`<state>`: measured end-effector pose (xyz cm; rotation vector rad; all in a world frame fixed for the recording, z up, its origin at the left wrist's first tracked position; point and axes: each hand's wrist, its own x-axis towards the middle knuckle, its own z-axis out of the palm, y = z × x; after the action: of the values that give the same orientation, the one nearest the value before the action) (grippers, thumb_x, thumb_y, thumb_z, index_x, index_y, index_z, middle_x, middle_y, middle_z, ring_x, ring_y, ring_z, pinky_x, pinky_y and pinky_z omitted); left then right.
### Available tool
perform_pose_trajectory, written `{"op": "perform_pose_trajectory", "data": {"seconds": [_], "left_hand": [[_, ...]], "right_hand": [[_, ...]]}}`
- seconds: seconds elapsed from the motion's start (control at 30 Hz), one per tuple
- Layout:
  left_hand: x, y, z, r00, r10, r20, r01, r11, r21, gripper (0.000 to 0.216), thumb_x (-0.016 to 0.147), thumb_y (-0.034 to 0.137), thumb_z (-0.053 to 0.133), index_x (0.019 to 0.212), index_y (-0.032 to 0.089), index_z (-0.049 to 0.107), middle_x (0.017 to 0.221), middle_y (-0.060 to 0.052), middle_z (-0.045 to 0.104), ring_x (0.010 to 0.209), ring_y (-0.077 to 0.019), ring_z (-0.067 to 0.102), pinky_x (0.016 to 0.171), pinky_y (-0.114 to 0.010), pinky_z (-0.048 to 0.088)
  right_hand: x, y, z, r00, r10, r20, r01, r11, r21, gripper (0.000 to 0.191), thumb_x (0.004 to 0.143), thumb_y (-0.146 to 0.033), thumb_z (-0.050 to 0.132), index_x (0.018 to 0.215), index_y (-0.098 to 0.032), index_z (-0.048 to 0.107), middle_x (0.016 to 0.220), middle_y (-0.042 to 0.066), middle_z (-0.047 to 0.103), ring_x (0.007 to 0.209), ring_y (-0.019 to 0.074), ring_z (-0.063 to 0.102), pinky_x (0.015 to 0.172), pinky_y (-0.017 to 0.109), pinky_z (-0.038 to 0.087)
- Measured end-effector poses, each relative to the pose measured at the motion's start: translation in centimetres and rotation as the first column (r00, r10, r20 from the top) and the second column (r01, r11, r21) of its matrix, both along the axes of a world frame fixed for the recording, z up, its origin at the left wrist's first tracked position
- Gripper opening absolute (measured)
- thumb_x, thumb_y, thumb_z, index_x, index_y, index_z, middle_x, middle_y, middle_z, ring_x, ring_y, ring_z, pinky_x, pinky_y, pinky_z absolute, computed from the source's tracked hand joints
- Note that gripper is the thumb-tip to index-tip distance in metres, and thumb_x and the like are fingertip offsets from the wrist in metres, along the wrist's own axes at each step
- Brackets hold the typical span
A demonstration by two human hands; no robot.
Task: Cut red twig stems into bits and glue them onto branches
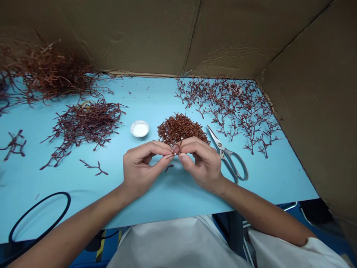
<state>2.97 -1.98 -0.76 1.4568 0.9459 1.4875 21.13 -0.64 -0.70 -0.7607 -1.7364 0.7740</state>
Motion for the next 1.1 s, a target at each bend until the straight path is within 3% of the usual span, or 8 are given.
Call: {"op": "perform_pose_trajectory", "data": {"seconds": [0.47, 0.67, 0.73, 0.83, 0.97, 1.1], "left_hand": [[-0.6, 0.3, -1.0, 0.996, -0.003, -0.094, 0.004, 1.0, 0.017, 0.003, 0.087, 0.017, 0.084, 0.087, 0.02, 0.083, 0.089, -0.007, 0.083, 0.085, -0.019, 0.078, 0.082, -0.032, 0.066], [-0.1, 0.9, -0.6, 0.998, 0.045, -0.045, -0.052, 0.985, -0.167, 0.005, 0.079, 0.017, 0.084, 0.079, 0.018, 0.079, 0.078, -0.005, 0.081, 0.073, -0.0176, 0.077, 0.071, -0.026, 0.066], [0.0, 1.0, -0.4, 0.993, 0.094, -0.067, -0.105, 0.976, -0.191, 0.005, 0.078, 0.019, 0.084, 0.078, 0.017, 0.079, 0.075, -0.004, 0.08, 0.069, -0.0175, 0.076, 0.068, -0.026, 0.066], [0.1, 1.0, -0.1, 0.984, 0.138, -0.11, -0.154, 0.976, -0.152, 0.003, 0.078, 0.019, 0.082, 0.077, 0.017, 0.08, 0.074, -0.004, 0.08, 0.066, -0.0168, 0.075, 0.064, -0.025, 0.065], [0.4, 0.6, 0.2, 0.983, 0.117, -0.139, -0.129, 0.988, -0.08, 0.002, 0.08, 0.016, 0.079, 0.079, 0.018, 0.08, 0.073, -0.002, 0.08, 0.062, -0.0153, 0.074, 0.061, -0.024, 0.065], [0.6, 0.2, 0.0, 0.981, 0.091, -0.172, -0.094, 0.995, -0.014, 0.005, 0.084, 0.013, 0.077, 0.083, 0.018, 0.08, 0.076, -0.001, 0.08, 0.063, -0.0139, 0.074, 0.063, -0.023, 0.063]], "right_hand": [[0.2, 0.4, 0.0, 0.998, 0.02, 0.064, -0.021, 1.0, 0.019, 0.01, 0.1, -0.019, 0.065, 0.092, -0.024, 0.068, 0.093, 0.005, 0.074, 0.087, 0.0182, 0.071, 0.078, 0.034, 0.061], [0.9, 1.1, 0.2, 0.979, 0.018, 0.202, -0.021, 1.0, 0.014, 0.002, 0.099, -0.022, 0.068, 0.101, -0.023, 0.068, 0.097, 0.006, 0.073, 0.087, 0.0173, 0.071, 0.076, 0.031, 0.062], [1.1, 1.2, -0.1, 0.964, -0.072, 0.257, 0.042, 0.992, 0.118, 0.021, 0.094, -0.025, 0.075, 0.114, -0.023, 0.067, 0.101, 0.007, 0.074, 0.088, 0.0189, 0.071, 0.075, 0.033, 0.063], [1.3, 1.4, -0.4, 0.917, -0.224, 0.329, 0.096, 0.927, 0.364, 0.037, 0.092, -0.019, 0.076, 0.127, -0.024, 0.064, 0.105, 0.009, 0.077, 0.093, 0.0219, 0.074, 0.078, 0.035, 0.065], [1.1, 1.3, -0.3, 0.861, -0.339, 0.379, 0.098, 0.842, 0.53, 0.032, 0.095, -0.013, 0.072, 0.125, -0.022, 0.069, 0.103, 0.009, 0.081, 0.094, 0.0227, 0.077, 0.082, 0.034, 0.065], [1.0, 1.1, 0.2, 0.83, -0.414, 0.374, 0.101, 0.771, 0.629, 0.02, 0.098, -0.011, 0.069, 0.116, -0.019, 0.071, 0.094, 0.006, 0.082, 0.084, 0.0178, 0.077, 0.076, 0.028, 0.064]]}}
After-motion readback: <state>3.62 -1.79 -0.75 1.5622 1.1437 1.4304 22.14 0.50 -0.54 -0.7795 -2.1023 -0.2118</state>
